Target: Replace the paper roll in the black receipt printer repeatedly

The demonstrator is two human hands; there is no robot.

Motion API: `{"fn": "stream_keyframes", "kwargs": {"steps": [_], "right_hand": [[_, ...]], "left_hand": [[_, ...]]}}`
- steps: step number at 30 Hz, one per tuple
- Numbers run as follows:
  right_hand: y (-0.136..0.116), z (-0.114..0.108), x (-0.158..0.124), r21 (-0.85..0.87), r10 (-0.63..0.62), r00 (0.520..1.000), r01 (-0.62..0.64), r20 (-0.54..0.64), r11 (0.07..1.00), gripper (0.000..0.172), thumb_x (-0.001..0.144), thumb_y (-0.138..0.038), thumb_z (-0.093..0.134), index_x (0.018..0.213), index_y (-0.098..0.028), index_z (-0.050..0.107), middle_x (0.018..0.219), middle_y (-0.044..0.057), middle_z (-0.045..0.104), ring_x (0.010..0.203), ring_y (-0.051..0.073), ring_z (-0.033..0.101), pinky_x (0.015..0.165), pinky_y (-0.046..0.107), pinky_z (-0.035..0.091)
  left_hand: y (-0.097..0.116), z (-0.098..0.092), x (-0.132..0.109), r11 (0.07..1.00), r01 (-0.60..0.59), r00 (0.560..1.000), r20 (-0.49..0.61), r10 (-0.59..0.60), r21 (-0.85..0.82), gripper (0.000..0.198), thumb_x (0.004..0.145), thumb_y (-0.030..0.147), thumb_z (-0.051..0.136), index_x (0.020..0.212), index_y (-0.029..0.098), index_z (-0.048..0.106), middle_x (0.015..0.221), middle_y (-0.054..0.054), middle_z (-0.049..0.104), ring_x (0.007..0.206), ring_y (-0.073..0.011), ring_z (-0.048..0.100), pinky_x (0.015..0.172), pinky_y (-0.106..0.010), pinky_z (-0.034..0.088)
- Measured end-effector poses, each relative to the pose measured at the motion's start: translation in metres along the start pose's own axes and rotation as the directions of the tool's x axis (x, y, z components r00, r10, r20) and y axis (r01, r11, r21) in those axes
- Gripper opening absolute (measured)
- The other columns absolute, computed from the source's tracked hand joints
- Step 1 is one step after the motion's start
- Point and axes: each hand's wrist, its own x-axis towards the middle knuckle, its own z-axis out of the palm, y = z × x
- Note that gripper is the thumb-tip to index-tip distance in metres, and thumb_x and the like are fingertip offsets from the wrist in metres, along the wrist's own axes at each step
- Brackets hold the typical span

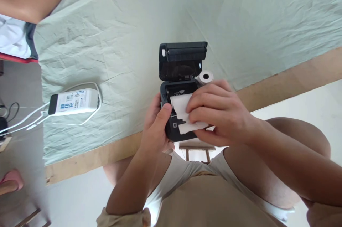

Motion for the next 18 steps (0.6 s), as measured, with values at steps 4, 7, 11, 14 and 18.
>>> {"fn": "stream_keyframes", "kwargs": {"steps": [4, 7, 11, 14, 18], "right_hand": [[0.0, 0.008, -0.006, 0.038, -0.037, 0.999, 0.037, -0.024, 0.999, 0.013, 0.097, -0.034, 0.061, 0.089, -0.023, 0.061, 0.094, 0.0, 0.077, 0.093, 0.019, 0.069, 0.084, 0.042, 0.042], [-0.001, 0.009, -0.007, 0.032, -0.038, 0.999, 0.039, -0.034, 0.999, 0.013, 0.099, -0.029, 0.058, 0.088, -0.023, 0.061, 0.093, 0.0, 0.075, 0.097, 0.019, 0.07, 0.086, 0.043, 0.04], [0.004, 0.0, -0.007, -0.007, -0.017, 0.991, 0.017, -0.135, 1.0, 0.007, 0.098, -0.029, 0.058, 0.096, -0.024, 0.063, 0.094, 0.0, 0.074, 0.093, 0.021, 0.071, 0.084, 0.045, 0.044], [0.011, -0.009, -0.004, -0.141, 0.092, 0.959, -0.134, -0.269, 0.981, 0.022, 0.093, -0.02, 0.064, 0.114, -0.025, 0.062, 0.114, 0.007, 0.075, 0.1, 0.025, 0.072, 0.086, 0.045, 0.051], [0.022, -0.013, -0.003, -0.159, 0.241, 0.954, -0.27, -0.181, 0.95, 0.059, 0.094, -0.027, 0.062, 0.149, -0.027, 0.041, 0.159, 0.018, 0.055, 0.145, 0.038, 0.058, 0.108, 0.059, 0.05]], "left_hand": [[-0.002, -0.008, 0.002, 0.999, -0.011, 0.999, 0.045, 0.009, 0.045, 0.048, 0.082, 0.047, 0.088, 0.117, 0.021, 0.07, 0.096, -0.003, 0.077, 0.081, -0.0194, 0.073, 0.069, -0.029, 0.06], [-0.001, -0.013, 0.003, 0.995, -0.017, 0.995, 0.102, 0.007, 0.097, 0.05, 0.08, 0.036, 0.092, 0.121, 0.021, 0.068, 0.097, -0.002, 0.076, 0.083, -0.0189, 0.072, 0.07, -0.028, 0.061], [0.003, -0.013, 0.0, 0.98, 0.023, 0.996, 0.077, -0.039, 0.197, 0.057, 0.078, 0.033, 0.091, 0.129, 0.023, 0.066, 0.099, -0.004, 0.076, 0.086, -0.0245, 0.076, 0.069, -0.033, 0.064], [0.004, -0.014, 0.0, 0.96, 0.072, 0.996, 0.023, -0.081, 0.27, 0.073, 0.075, 0.038, 0.092, 0.14, 0.024, 0.062, 0.105, -0.008, 0.077, 0.092, -0.033, 0.079, 0.068, -0.041, 0.067], [-0.001, -0.021, 0.003, 0.962, 0.054, 0.996, 0.056, -0.072, 0.266, 0.08, 0.072, 0.04, 0.094, 0.142, 0.022, 0.061, 0.106, -0.01, 0.078, 0.086, -0.0325, 0.078, 0.065, -0.043, 0.068]]}}
